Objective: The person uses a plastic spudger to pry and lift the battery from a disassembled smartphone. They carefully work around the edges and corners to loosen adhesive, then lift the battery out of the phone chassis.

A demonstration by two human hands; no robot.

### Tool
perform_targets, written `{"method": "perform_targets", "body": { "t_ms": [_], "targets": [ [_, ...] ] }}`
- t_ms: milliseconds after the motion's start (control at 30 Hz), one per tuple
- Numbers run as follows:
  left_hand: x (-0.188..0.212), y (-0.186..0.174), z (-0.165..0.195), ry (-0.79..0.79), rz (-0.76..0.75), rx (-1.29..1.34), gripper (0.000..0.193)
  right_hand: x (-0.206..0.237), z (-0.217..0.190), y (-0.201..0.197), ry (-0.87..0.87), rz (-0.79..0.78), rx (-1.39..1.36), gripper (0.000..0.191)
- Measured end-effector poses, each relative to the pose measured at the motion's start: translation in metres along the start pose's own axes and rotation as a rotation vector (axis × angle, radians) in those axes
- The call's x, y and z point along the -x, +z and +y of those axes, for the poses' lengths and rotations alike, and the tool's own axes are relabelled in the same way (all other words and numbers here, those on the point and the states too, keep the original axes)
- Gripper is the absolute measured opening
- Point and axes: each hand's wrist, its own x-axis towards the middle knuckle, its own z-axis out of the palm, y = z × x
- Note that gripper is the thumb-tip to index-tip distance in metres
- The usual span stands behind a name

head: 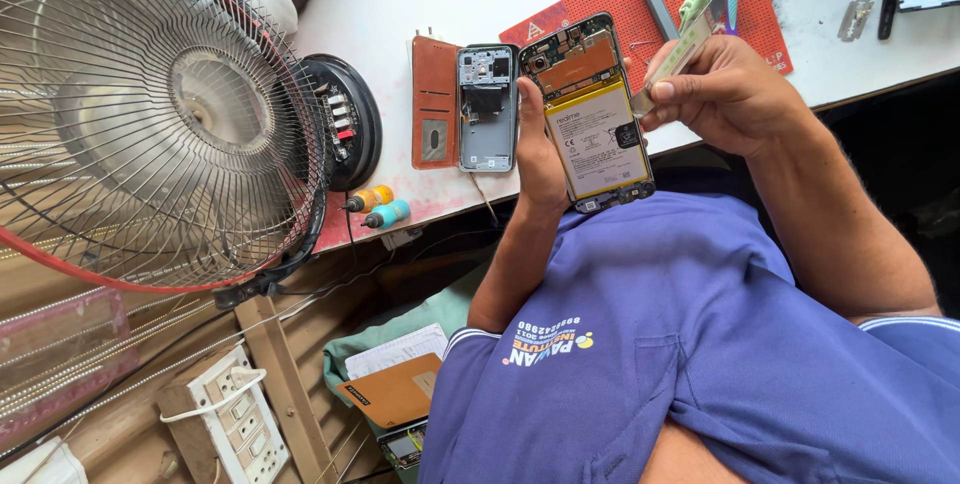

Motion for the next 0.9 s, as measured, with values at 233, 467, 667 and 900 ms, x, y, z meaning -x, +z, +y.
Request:
{"method": "perform_targets", "body": {
  "t_ms": [233,467,667,900],
  "targets": [
    [-0.002,-0.001,-0.003,-0.049,0.066,-0.048,0.077,0.003,-0.006,0.028,-0.097,0.163,0.258,0.013],
    [-0.002,-0.003,-0.013,0.047,0.046,-0.058,0.084,0.020,0.011,0.080,-0.507,0.337,0.729,0.018],
    [0.002,-0.007,-0.008,0.176,0.093,0.035,0.089,0.036,0.011,0.093,-0.566,0.322,0.887,0.016],
    [0.010,-0.003,-0.009,0.239,0.050,0.089,0.092,0.040,0.009,0.101,-0.668,0.293,1.025,0.018]
  ]
}}
